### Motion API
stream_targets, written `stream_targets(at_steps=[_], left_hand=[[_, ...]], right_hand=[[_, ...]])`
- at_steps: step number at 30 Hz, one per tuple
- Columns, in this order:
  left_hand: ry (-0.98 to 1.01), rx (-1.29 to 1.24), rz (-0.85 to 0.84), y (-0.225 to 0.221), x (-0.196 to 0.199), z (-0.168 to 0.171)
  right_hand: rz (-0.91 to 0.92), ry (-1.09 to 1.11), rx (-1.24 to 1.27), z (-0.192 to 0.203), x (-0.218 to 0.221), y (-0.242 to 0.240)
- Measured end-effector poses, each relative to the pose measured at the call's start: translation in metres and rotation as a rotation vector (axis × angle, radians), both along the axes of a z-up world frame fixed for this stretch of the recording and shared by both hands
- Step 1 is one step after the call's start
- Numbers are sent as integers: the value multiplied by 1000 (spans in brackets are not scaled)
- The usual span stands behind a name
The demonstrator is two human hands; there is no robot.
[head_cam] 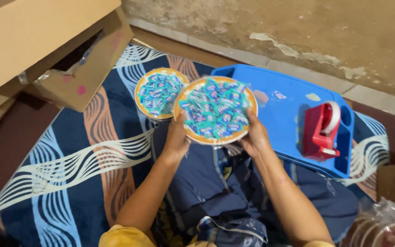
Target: The person wraps round plastic plates filled with candies in clear plastic sheets and secures them using a tape dispenser.
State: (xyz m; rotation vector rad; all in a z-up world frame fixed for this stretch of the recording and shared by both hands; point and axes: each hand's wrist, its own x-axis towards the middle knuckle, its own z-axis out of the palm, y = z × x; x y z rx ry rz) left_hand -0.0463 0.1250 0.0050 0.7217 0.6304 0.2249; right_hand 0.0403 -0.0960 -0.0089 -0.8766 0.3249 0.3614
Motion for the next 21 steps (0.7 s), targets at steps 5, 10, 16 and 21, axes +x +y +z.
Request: stream_targets(at_steps=[5, 10, 16, 21], left_hand=[[-1, 85, 205, 65, 18, 12], [-79, 152, 411, 124, 48, -27], [-117, 167, 423, 169, 71, -104], [-42, 165, 399, 172, 83, -122]], right_hand=[[111, -126, 42, -1, 52, 93], [243, -101, -96, -6, 75, 169], [292, -76, -194, -49, 101, 223], [285, 0, -269, -32, 95, 233]])
